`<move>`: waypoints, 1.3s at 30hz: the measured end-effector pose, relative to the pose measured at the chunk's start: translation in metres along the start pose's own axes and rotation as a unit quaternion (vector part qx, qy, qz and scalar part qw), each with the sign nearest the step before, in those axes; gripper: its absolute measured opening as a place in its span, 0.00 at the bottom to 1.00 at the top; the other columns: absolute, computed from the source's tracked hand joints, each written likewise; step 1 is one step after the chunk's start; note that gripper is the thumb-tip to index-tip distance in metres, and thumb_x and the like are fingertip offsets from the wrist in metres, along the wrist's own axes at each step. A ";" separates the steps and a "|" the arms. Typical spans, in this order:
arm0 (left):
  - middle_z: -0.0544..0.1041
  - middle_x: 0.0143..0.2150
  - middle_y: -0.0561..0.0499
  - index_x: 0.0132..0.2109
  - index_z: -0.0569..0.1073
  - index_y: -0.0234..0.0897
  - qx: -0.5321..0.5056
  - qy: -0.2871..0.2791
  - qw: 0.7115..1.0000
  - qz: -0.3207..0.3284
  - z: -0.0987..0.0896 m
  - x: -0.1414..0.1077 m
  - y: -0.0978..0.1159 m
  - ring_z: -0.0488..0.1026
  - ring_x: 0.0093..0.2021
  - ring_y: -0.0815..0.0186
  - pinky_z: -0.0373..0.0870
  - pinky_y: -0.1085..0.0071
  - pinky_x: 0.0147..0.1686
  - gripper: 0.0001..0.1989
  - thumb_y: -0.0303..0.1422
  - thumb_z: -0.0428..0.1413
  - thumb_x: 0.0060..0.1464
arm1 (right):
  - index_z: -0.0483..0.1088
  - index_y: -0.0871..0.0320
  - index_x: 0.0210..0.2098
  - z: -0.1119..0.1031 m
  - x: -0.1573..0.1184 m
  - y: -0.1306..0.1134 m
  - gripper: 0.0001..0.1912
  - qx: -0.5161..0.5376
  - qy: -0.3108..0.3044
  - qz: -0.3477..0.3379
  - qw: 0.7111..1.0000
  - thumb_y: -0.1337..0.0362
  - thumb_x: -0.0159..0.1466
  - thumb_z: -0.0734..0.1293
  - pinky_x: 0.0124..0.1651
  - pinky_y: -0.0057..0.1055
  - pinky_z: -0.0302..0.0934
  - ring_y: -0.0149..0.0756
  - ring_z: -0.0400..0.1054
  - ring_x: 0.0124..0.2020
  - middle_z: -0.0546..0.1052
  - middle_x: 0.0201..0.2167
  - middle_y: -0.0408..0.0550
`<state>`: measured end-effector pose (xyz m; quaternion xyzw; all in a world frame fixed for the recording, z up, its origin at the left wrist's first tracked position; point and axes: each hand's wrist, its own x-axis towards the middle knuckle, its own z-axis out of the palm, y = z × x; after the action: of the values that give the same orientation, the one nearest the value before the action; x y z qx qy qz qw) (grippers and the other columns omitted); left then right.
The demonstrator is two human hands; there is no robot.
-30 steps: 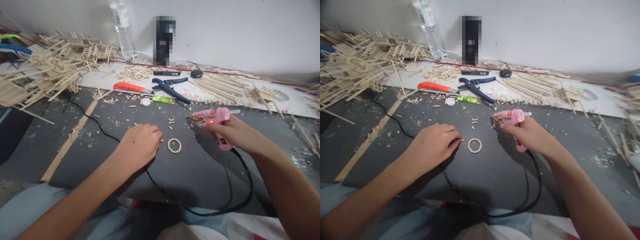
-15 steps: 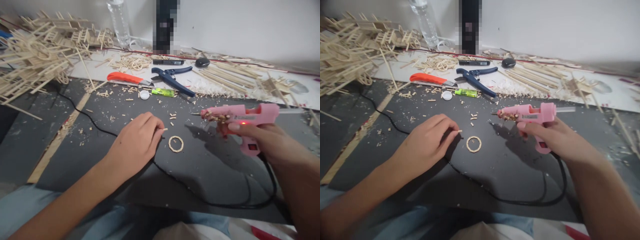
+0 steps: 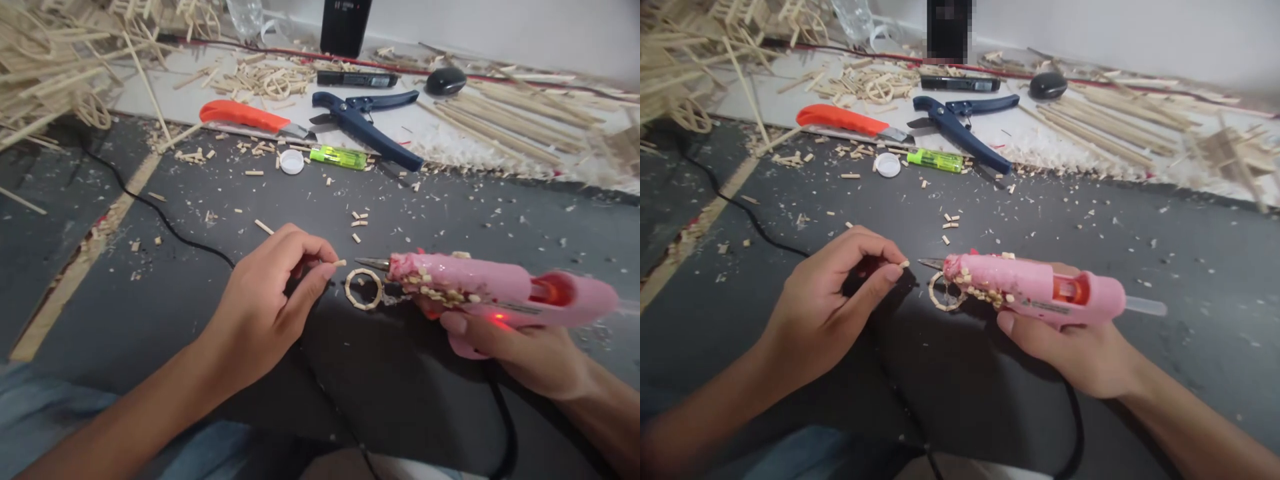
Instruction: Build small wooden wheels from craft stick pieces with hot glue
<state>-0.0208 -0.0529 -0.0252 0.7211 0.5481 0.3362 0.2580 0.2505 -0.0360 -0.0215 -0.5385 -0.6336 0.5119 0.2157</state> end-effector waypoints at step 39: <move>0.74 0.38 0.51 0.42 0.73 0.33 -0.005 -0.010 0.997 0.072 0.002 0.001 0.001 0.70 0.38 0.71 0.66 0.74 0.42 0.05 0.27 0.52 0.68 | 0.70 0.43 0.38 -0.006 0.010 -0.003 0.11 -0.078 -0.099 -0.196 0.973 0.69 0.62 0.64 0.13 0.25 0.53 0.30 0.57 0.15 0.65 0.20 0.36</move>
<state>-0.0187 -0.0519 -0.0256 0.7606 0.4908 0.3494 0.2420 0.2512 -0.0240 -0.0192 -0.3659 -0.7828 0.4595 0.2055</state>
